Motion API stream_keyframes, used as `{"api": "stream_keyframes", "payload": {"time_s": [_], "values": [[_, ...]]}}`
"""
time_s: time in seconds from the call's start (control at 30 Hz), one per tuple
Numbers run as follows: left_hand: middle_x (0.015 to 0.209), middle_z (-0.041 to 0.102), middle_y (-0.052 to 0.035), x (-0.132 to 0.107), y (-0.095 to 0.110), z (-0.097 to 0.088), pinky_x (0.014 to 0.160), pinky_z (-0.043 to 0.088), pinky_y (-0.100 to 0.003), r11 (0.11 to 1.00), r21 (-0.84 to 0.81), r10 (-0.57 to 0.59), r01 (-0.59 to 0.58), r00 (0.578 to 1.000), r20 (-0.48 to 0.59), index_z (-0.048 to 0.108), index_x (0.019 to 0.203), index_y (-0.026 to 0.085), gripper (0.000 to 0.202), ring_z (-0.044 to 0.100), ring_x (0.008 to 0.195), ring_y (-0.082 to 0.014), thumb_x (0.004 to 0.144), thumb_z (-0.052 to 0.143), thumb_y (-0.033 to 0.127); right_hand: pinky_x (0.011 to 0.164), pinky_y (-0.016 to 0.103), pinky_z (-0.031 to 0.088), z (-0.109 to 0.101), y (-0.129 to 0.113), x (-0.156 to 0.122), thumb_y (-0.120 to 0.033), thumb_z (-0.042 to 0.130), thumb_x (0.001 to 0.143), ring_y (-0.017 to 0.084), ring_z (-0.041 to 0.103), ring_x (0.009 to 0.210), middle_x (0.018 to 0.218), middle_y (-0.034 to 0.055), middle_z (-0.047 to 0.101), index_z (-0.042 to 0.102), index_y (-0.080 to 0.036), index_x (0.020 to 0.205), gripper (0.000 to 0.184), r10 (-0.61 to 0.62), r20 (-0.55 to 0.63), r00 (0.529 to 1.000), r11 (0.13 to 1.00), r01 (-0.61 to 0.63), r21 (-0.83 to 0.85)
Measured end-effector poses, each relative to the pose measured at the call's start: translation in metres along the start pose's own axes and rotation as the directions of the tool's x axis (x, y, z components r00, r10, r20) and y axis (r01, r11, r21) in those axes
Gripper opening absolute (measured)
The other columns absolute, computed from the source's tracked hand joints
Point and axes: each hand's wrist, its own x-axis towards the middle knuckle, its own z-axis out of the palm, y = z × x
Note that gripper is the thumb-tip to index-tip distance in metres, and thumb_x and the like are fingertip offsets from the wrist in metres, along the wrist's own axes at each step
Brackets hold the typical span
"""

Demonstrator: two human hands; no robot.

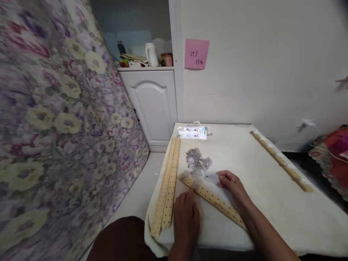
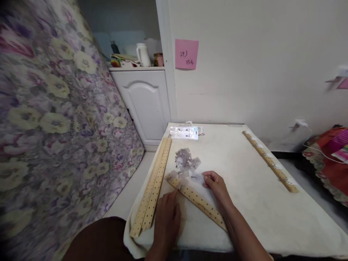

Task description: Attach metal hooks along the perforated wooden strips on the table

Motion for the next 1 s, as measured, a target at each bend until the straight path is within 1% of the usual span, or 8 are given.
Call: {"api": "stream_keyframes", "payload": {"time_s": [0.1, 0.17, 0.3, 0.37, 0.47, 0.7, 0.87, 1.0], "values": [[0.109, 0.056, -0.0086, -0.002, -0.005, 0.003, 0.09, 0.043, -0.04, 0.994, -0.097, 0.036, -0.044, 0.996, -0.086, 0.049, 0.121, 0.017, 0.037, 0.051, 0.101, -0.0216, 0.086, 0.041, 0.013, 0.06, 0.027, 0.049, 0.0, 0.001, -0.007, -0.039, 0.067, 0.069, 0.014, 0.056, 0.061, 0.066, -0.001, 0.06, 0.063, -0.018, 0.082, 0.025, 0.041, 0.054, 0.998, 0.999, -0.042, 0.008], [0.107, 0.057, -0.0091, -0.004, -0.006, 0.004, 0.088, 0.045, -0.039, 0.987, -0.148, 0.052, -0.069, 0.992, -0.114, 0.05, 0.118, 0.017, 0.032, 0.053, 0.1, -0.021, 0.087, 0.039, 0.014, 0.056, 0.025, 0.048, 0.002, 0.001, -0.01, -0.038, 0.065, 0.07, 0.014, 0.056, 0.062, 0.066, -0.0012, 0.059, 0.063, -0.018, 0.082, 0.023, 0.033, 0.105, 0.994, 0.999, -0.032, -0.011], [0.104, 0.057, -0.0086, -0.01, -0.002, 0.005, 0.085, 0.047, -0.037, 0.982, -0.175, 0.06, -0.07, 0.996, -0.061, 0.052, 0.113, 0.018, 0.028, 0.054, 0.098, -0.0203, 0.089, 0.038, 0.014, 0.047, 0.022, 0.039, 0.011, 0.004, -0.01, -0.033, 0.06, 0.074, 0.011, 0.048, 0.052, 0.062, -0.0039, 0.054, 0.062, -0.019, 0.08, 0.016, -0.004, 0.251, 0.968, 0.991, 0.038, -0.131], [0.102, 0.058, -0.0083, -0.013, 0.0, 0.005, 0.083, 0.047, -0.037, 0.987, -0.143, 0.067, -0.07, 0.997, -0.03, 0.053, 0.112, 0.019, 0.028, 0.055, 0.095, -0.0203, 0.088, 0.038, 0.013, 0.049, 0.022, 0.036, 0.014, 0.005, -0.008, -0.029, 0.056, 0.076, 0.01, 0.046, 0.052, 0.06, -0.0042, 0.053, 0.063, -0.018, 0.08, 0.013, -0.038, 0.305, 0.952, 0.97, 0.109, -0.218], [0.104, 0.058, -0.0084, -0.016, 0.004, 0.006, 0.083, 0.046, -0.038, 0.994, -0.066, 0.09, -0.089, 0.996, 0.013, 0.053, 0.115, 0.019, 0.033, 0.054, 0.095, -0.0211, 0.086, 0.039, 0.011, 0.058, 0.025, 0.038, 0.016, 0.008, -0.005, -0.024, 0.053, 0.077, 0.013, 0.05, 0.061, 0.066, -0.0019, 0.058, 0.065, -0.017, 0.08, 0.014, -0.101, 0.349, 0.932, 0.925, 0.217, -0.311], [0.106, 0.057, -0.0077, -0.013, 0.014, 0.002, 0.081, 0.044, -0.038, 0.992, 0.088, 0.079, -0.096, 0.98, 0.18, 0.049, 0.127, 0.021, 0.053, 0.051, 0.093, -0.0216, 0.078, 0.043, 0.001, 0.07, 0.029, 0.043, 0.016, 0.011, -0.004, -0.024, 0.052, 0.078, 0.019, 0.058, 0.076, 0.08, 0.0026, 0.067, 0.068, -0.018, 0.086, 0.019, -0.123, 0.315, 0.941, 0.904, 0.237, -0.357], [0.104, 0.058, -0.0076, -0.008, 0.019, 0.0, 0.08, 0.043, -0.037, 0.989, 0.137, 0.027, -0.062, 0.969, 0.245, 0.051, 0.126, 0.021, 0.052, 0.051, 0.092, -0.0212, 0.078, 0.044, 0.001, 0.067, 0.027, 0.043, 0.015, 0.011, -0.007, -0.026, 0.058, 0.076, 0.017, 0.058, 0.074, 0.079, 0.0016, 0.066, 0.067, -0.018, 0.09, 0.018, -0.074, 0.311, 0.948, 0.941, 0.169, -0.292], [0.104, 0.057, -0.008, -0.008, 0.02, 0.0, 0.079, 0.042, -0.038, 0.988, 0.139, 0.023, -0.063, 0.962, 0.271, 0.05, 0.128, 0.021, 0.051, 0.05, 0.092, -0.022, 0.081, 0.043, 0.002, 0.065, 0.026, 0.043, 0.013, 0.01, -0.01, -0.026, 0.063, 0.073, 0.016, 0.057, 0.07, 0.074, 0.0002, 0.064, 0.066, -0.018, 0.089, 0.018, -0.02, 0.32, 0.947, 0.969, 0.097, -0.228]]}}
